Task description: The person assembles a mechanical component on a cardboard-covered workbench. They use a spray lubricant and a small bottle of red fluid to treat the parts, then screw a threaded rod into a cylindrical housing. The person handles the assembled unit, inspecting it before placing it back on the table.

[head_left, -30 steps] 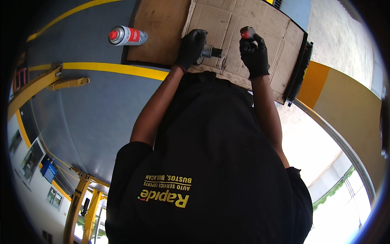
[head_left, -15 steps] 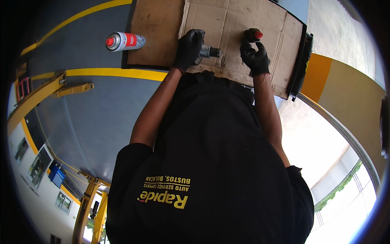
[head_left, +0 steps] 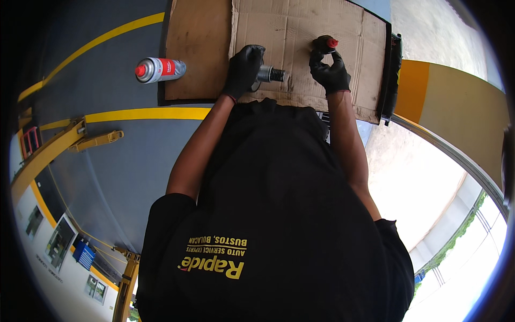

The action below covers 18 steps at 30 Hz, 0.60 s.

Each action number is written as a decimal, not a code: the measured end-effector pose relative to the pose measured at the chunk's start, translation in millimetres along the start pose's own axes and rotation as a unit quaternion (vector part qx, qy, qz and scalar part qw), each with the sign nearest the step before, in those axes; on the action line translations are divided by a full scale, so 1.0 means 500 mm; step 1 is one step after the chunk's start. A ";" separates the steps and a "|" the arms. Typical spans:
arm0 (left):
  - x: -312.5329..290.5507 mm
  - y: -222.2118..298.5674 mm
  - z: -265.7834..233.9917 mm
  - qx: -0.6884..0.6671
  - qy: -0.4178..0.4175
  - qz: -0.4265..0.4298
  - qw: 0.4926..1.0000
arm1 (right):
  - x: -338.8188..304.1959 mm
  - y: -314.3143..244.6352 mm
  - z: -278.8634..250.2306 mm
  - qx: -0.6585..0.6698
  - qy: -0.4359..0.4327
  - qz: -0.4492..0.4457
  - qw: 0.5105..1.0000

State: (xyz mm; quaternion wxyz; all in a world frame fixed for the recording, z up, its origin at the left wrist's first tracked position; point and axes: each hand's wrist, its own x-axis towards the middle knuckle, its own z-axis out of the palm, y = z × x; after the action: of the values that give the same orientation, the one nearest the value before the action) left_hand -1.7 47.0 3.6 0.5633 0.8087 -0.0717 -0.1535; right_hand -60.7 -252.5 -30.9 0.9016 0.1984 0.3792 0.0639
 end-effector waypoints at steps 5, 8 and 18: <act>0.007 -0.022 -0.010 -0.005 -0.007 0.029 1.000 | -0.034 0.055 -0.018 -0.119 0.028 -0.110 0.986; 0.004 -0.025 -0.013 -0.011 -0.013 0.038 0.999 | -0.061 0.102 -0.063 -0.320 0.021 -0.229 0.919; 0.010 -0.001 -0.018 0.011 -0.066 0.031 0.997 | -0.044 0.312 -0.073 -0.863 -0.006 -0.285 0.416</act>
State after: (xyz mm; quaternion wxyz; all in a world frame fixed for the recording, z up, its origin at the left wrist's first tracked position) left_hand 6.0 54.0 5.3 0.5527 0.8004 -0.1356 -0.1882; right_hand -96.7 -104.7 23.8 0.5672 -0.8034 0.1538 0.0962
